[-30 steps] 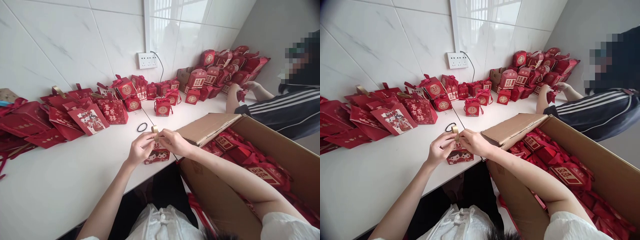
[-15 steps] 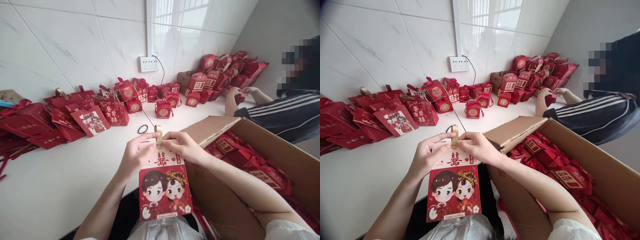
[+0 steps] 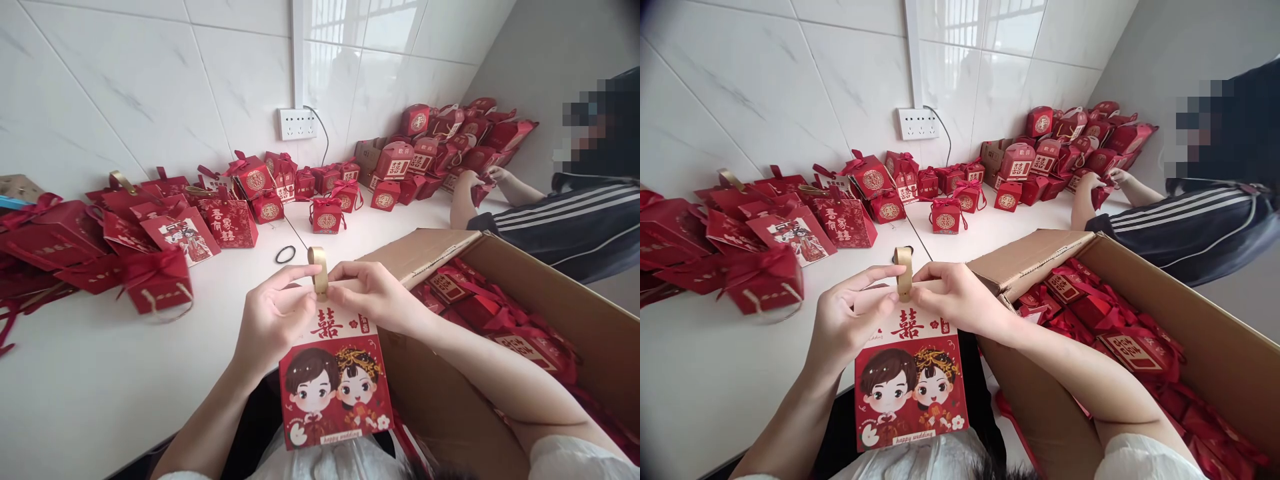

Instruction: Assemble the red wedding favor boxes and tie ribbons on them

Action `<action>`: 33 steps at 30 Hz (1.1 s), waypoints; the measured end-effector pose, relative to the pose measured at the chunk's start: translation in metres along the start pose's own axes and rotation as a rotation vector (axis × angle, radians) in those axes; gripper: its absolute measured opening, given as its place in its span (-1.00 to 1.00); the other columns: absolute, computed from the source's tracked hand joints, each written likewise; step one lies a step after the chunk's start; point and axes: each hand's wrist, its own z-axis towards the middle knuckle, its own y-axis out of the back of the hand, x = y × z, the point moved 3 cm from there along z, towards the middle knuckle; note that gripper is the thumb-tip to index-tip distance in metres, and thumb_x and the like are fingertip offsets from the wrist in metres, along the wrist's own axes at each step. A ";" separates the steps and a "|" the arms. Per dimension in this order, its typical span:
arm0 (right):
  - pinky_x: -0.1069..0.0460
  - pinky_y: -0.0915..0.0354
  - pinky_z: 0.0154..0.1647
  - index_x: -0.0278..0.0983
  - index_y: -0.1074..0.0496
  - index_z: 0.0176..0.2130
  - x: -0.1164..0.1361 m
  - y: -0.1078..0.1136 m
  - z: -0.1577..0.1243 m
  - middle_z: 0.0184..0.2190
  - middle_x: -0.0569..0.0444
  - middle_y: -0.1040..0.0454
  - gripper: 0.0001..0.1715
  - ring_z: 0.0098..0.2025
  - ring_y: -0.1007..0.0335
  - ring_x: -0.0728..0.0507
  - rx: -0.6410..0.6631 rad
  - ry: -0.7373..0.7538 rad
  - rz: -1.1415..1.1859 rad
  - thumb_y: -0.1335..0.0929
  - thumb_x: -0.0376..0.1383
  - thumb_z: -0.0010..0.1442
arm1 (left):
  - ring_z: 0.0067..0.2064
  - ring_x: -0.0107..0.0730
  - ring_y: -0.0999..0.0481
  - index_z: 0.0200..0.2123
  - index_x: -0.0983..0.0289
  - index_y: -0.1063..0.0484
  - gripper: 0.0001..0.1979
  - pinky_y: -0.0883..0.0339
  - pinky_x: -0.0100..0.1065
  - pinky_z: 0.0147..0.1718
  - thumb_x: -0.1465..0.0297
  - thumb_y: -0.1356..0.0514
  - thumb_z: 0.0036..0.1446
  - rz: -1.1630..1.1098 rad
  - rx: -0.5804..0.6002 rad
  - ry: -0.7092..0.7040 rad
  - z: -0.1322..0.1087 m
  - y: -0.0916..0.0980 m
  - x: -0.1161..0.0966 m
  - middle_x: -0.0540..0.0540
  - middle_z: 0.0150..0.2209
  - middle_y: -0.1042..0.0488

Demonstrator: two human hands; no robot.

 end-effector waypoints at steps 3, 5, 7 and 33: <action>0.16 -0.12 -0.54 -0.34 -0.38 -0.34 0.003 0.001 -0.001 -0.52 0.16 -0.35 -0.83 -0.53 -0.20 0.07 -0.001 0.017 0.018 -0.30 -0.26 0.12 | -0.70 -0.65 -0.08 -0.20 0.23 -0.49 -0.77 -0.07 -0.55 -0.72 0.39 -0.18 0.01 0.073 -0.014 -0.040 0.001 0.003 -0.001 -0.11 -0.67 -0.30; 0.16 -0.12 -0.54 -0.34 -0.38 -0.35 0.006 0.001 -0.001 -0.52 0.16 -0.36 -0.83 -0.53 -0.21 0.07 -0.007 0.037 0.005 -0.30 -0.26 0.13 | -0.67 -0.63 -0.18 -0.22 0.24 -0.50 -0.78 -0.14 -0.53 -0.69 0.36 -0.20 0.02 0.117 -0.028 -0.060 0.002 0.004 -0.002 -0.06 -0.58 -0.41; 0.17 -0.12 -0.54 -0.34 -0.39 -0.35 0.007 0.002 -0.002 -0.52 0.16 -0.36 -0.83 -0.52 -0.20 0.07 -0.013 0.054 -0.024 -0.30 -0.26 0.14 | -0.65 -0.59 -0.25 -0.21 0.25 -0.50 -0.77 -0.16 -0.52 -0.69 0.34 -0.20 0.03 0.130 -0.038 -0.069 0.003 0.005 -0.001 -0.03 -0.54 -0.45; 0.15 0.03 -0.63 -0.30 -0.37 -0.36 0.007 0.004 -0.006 -0.63 0.22 -0.22 -0.78 -0.64 -0.07 0.09 -0.006 -0.028 0.044 -0.29 -0.18 0.15 | -0.67 -0.66 -0.14 -0.19 0.21 -0.50 -0.77 -0.13 -0.56 -0.69 0.38 -0.20 0.04 0.048 -0.004 -0.077 0.001 0.000 0.001 -0.08 -0.59 -0.38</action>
